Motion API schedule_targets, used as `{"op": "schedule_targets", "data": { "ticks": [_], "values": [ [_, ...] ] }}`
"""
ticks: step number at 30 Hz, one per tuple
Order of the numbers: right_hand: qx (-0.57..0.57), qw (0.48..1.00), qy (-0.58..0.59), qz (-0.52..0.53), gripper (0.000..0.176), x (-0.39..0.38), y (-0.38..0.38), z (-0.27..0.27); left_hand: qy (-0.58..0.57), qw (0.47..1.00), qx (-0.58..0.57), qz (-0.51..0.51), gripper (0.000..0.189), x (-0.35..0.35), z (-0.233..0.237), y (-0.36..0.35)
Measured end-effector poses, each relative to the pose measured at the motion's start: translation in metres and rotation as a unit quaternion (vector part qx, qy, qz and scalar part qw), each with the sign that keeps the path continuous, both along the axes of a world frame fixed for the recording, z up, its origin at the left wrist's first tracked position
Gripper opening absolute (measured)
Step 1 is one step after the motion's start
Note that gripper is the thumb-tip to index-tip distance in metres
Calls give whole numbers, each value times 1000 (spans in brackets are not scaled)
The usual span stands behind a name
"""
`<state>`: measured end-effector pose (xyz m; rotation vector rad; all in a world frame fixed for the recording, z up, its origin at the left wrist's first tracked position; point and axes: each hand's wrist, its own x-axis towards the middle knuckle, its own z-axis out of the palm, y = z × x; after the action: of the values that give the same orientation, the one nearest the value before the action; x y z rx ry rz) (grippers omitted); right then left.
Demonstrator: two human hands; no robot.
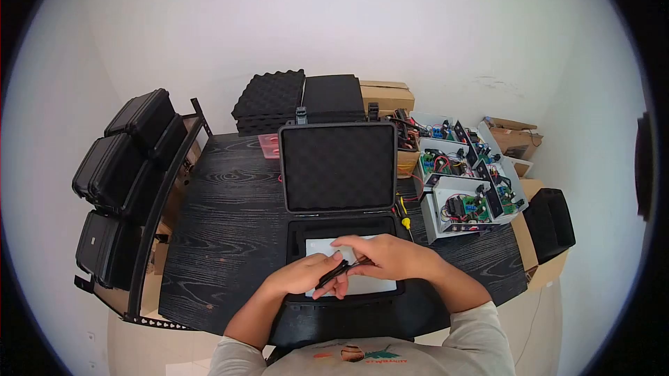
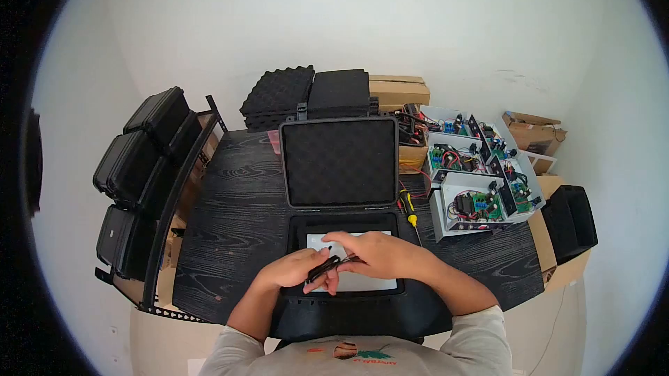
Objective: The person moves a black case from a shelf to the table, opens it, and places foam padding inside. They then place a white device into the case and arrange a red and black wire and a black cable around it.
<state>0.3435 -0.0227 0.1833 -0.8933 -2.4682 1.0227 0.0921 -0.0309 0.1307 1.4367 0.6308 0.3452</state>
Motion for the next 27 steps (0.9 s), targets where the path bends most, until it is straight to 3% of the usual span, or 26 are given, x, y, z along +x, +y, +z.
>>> {"op": "schedule_targets", "data": {
  "ticks": [2,5,7,9,10,14,20,23,27],
  "values": [
    [64,995,40,58,27,-10,15,-16,-29,999,-9,14,80,-10,-3,-2],
    [114,987,81,78,27,-29,29,-22,-28,993,94,59,71,-25,2,1],
    [121,986,93,62,26,-43,42,-24,-86,976,111,167,42,-37,6,-3],
    [121,987,96,37,24,-56,61,-29,-140,938,148,280,29,-44,-9,-1],
    [122,988,94,29,23,-63,69,-30,-136,932,162,296,44,-52,-10,-1],
    [114,987,111,25,26,-90,98,-64,-74,899,214,374,62,-47,-18,-12],
    [10,997,73,25,24,-110,98,-74,-25,868,265,418,59,-46,-45,-12],
    [8,996,89,8,26,-115,101,-98,30,858,284,427,56,-45,-42,-12],
    [32,999,-6,-2,31,-113,99,-90,111,839,320,426,56,-46,-41,-9]
  ]
}}
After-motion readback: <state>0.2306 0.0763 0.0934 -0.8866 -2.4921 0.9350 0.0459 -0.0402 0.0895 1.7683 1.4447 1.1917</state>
